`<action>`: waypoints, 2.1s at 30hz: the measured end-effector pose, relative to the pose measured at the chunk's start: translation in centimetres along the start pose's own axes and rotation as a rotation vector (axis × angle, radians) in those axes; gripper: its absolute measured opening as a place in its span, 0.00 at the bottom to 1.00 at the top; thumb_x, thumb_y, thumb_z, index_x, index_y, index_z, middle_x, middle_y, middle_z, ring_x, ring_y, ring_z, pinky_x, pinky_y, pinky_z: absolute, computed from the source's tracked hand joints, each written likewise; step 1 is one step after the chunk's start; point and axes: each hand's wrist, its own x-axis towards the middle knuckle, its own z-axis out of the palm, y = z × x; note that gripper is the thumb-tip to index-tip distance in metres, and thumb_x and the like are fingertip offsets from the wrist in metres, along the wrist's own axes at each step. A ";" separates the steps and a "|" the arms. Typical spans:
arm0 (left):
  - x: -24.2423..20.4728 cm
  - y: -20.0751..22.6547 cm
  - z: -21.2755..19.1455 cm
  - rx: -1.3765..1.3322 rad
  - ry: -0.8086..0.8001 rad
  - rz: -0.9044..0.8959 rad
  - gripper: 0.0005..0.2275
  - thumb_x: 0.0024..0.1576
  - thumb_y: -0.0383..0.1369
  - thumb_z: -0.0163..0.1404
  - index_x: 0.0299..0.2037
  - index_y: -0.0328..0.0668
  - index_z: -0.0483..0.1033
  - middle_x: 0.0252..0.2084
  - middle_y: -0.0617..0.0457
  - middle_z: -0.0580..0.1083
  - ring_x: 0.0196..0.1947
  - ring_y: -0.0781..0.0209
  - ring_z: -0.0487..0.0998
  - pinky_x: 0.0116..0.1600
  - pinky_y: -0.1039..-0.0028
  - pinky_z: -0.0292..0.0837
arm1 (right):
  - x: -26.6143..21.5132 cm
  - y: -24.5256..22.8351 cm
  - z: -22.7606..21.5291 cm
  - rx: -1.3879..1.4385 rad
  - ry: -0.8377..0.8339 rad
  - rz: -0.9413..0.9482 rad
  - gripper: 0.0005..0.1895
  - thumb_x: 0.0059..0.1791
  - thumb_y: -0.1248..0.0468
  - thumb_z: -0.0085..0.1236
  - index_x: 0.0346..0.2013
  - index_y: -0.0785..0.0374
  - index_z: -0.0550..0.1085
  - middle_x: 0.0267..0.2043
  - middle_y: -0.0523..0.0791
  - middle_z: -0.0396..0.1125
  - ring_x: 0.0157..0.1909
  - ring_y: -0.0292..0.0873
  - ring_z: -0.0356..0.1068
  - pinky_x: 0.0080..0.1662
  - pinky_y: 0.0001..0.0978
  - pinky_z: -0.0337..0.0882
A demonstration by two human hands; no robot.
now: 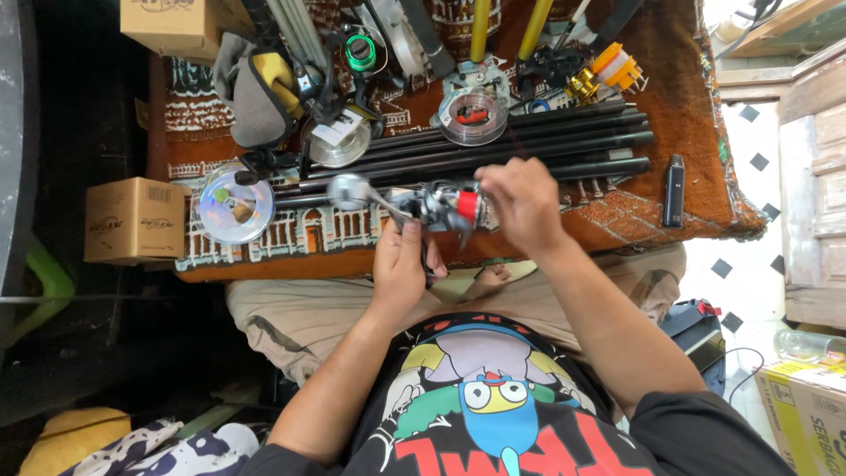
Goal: Assembling and inspecting a spinning fishing reel on a workbench.
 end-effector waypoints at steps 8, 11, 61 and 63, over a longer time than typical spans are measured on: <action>0.9 -1.1 -1.2 -0.069 0.113 -0.011 0.12 0.71 0.35 0.32 0.36 0.41 0.61 0.13 0.51 0.67 0.13 0.58 0.76 0.13 0.78 0.71 | -2.5 -3.7 0.7 0.126 -0.032 -0.128 0.11 0.54 0.59 0.59 0.41 0.65 0.77 0.32 0.49 0.65 0.29 0.53 0.66 0.37 0.43 0.69; 0.7 -1.0 -1.1 0.022 0.127 0.004 0.12 0.71 0.34 0.32 0.36 0.40 0.62 0.14 0.50 0.68 0.14 0.57 0.77 0.13 0.77 0.72 | -1.4 -4.0 -0.1 0.111 -0.006 -0.154 0.10 0.55 0.59 0.59 0.41 0.64 0.79 0.30 0.47 0.65 0.27 0.51 0.64 0.36 0.42 0.68; 0.6 -1.0 -0.3 0.208 0.099 0.064 0.12 0.70 0.33 0.35 0.34 0.38 0.64 0.14 0.48 0.70 0.14 0.58 0.76 0.18 0.76 0.72 | -0.4 -1.7 -0.8 0.133 0.089 0.068 0.11 0.49 0.57 0.71 0.41 0.58 0.81 0.24 0.39 0.63 0.23 0.42 0.63 0.34 0.34 0.70; 0.3 -1.1 0.0 0.116 0.030 0.034 0.12 0.70 0.33 0.35 0.34 0.38 0.65 0.13 0.48 0.70 0.11 0.58 0.76 0.16 0.76 0.72 | 2.0 -2.1 -2.1 0.258 0.031 0.097 0.06 0.54 0.67 0.64 0.45 0.64 0.82 0.24 0.42 0.63 0.23 0.43 0.62 0.33 0.33 0.69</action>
